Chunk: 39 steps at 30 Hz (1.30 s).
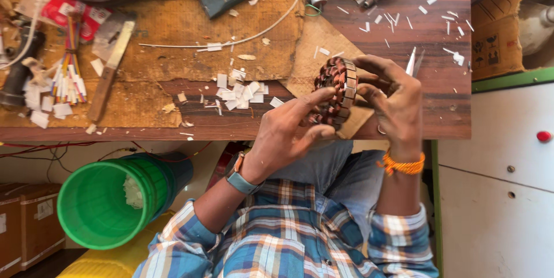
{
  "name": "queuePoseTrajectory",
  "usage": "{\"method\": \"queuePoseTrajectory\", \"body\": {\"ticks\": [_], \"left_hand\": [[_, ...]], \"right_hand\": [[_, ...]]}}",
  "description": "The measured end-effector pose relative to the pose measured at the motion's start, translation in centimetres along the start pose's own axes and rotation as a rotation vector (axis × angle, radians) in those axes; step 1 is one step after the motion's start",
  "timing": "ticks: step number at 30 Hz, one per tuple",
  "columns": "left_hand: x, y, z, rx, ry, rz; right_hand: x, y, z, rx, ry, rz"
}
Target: The person cuts small white plastic pieces with scissors and inserts them into slots on a motor rotor. They use a screwdriver to adjust the rotor and continue placing the plastic pieces into the assembly.
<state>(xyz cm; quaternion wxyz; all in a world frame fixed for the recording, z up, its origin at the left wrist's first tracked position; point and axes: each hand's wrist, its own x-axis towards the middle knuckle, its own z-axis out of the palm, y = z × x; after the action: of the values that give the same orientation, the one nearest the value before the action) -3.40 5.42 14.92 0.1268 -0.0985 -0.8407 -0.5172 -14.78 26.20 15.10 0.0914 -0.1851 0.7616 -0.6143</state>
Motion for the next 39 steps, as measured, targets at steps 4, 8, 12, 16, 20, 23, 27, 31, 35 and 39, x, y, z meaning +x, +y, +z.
{"method": "queuePoseTrajectory", "body": {"ticks": [4,8,12,16,20,23,27,31,35,39], "left_hand": [[0.8,-1.4,-0.9,0.29,0.057,0.067],[2.9,-3.3,-1.7,0.317,-0.032,0.171],[3.7,-4.5,-0.9,0.202,-0.069,0.137],[3.0,-4.5,1.5,0.124,0.043,0.095],[3.4,-4.1,3.5,0.205,0.141,0.078],[4.2,-3.8,4.2,0.253,0.081,0.066],[4.9,-2.9,4.2,0.353,-0.004,0.135],[5.3,-1.6,4.2,0.46,-0.113,0.155],[5.9,-1.8,4.0,0.474,-0.053,0.318],[6.8,-3.1,4.2,0.575,0.04,0.428]], "right_hand": [[1.6,-1.1,0.1,-0.164,-0.171,0.013],[1.7,-2.2,1.9,-0.315,-0.144,-0.177],[0.3,-2.1,4.0,-0.476,0.083,-0.44],[-2.4,-0.2,4.7,-0.303,0.367,-0.484],[-4.6,3.6,3.8,0.232,0.483,-0.172],[-6.3,6.5,2.9,0.121,0.428,-0.22],[-7.7,8.9,2.3,0.13,0.462,-0.245],[-8.3,9.4,2.0,0.163,0.525,-0.239],[-8.3,9.3,1.6,0.14,0.59,-0.244],[-8.4,9.7,1.4,0.161,0.599,-0.27]]}}
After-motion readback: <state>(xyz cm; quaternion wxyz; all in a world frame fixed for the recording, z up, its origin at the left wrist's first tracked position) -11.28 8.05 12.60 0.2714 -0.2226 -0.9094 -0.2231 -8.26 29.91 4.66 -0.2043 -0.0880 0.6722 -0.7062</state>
